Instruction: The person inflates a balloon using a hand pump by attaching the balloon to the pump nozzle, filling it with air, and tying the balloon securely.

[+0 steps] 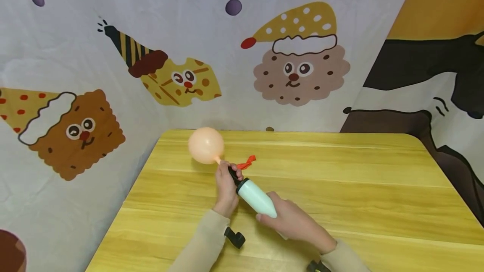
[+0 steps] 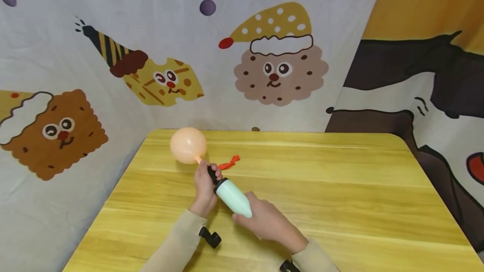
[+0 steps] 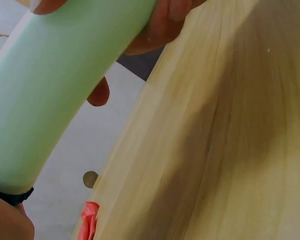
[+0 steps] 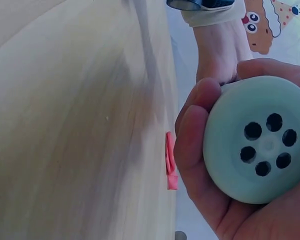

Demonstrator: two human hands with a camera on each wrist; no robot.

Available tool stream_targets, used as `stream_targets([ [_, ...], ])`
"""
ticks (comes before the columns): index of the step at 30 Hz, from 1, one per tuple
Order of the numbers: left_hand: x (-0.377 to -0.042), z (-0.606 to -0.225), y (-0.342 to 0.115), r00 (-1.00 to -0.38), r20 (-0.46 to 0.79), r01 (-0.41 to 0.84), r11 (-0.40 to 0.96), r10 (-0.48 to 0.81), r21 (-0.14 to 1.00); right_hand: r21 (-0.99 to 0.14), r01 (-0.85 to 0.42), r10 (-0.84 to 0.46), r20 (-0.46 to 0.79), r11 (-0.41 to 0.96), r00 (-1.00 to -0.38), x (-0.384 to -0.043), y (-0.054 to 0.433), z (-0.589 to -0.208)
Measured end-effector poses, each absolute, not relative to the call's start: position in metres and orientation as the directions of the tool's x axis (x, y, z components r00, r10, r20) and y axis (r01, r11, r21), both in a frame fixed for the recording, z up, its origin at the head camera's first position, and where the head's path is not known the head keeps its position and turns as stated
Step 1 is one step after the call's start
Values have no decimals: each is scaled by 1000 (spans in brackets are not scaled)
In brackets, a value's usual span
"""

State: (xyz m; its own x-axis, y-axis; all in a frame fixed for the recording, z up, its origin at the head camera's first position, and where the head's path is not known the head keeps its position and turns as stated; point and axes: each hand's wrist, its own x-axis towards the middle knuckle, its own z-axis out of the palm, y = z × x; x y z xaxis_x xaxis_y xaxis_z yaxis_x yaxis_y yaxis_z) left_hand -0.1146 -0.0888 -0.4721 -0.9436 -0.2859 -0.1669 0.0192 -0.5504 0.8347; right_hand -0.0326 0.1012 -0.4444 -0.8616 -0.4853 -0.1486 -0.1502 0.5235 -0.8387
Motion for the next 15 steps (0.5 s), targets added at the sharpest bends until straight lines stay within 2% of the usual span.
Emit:
stream_targets([
  [9,-136,-464,-108,-929,-152,96,-614,-338,784,-837,-114,-461,-177,536,-869,-26,110,-437],
  [15,-146,-461,-128,-905,-142,159,-630,-401,760,-823,-167,-498,-155,543,-853,-17,129,-436],
])
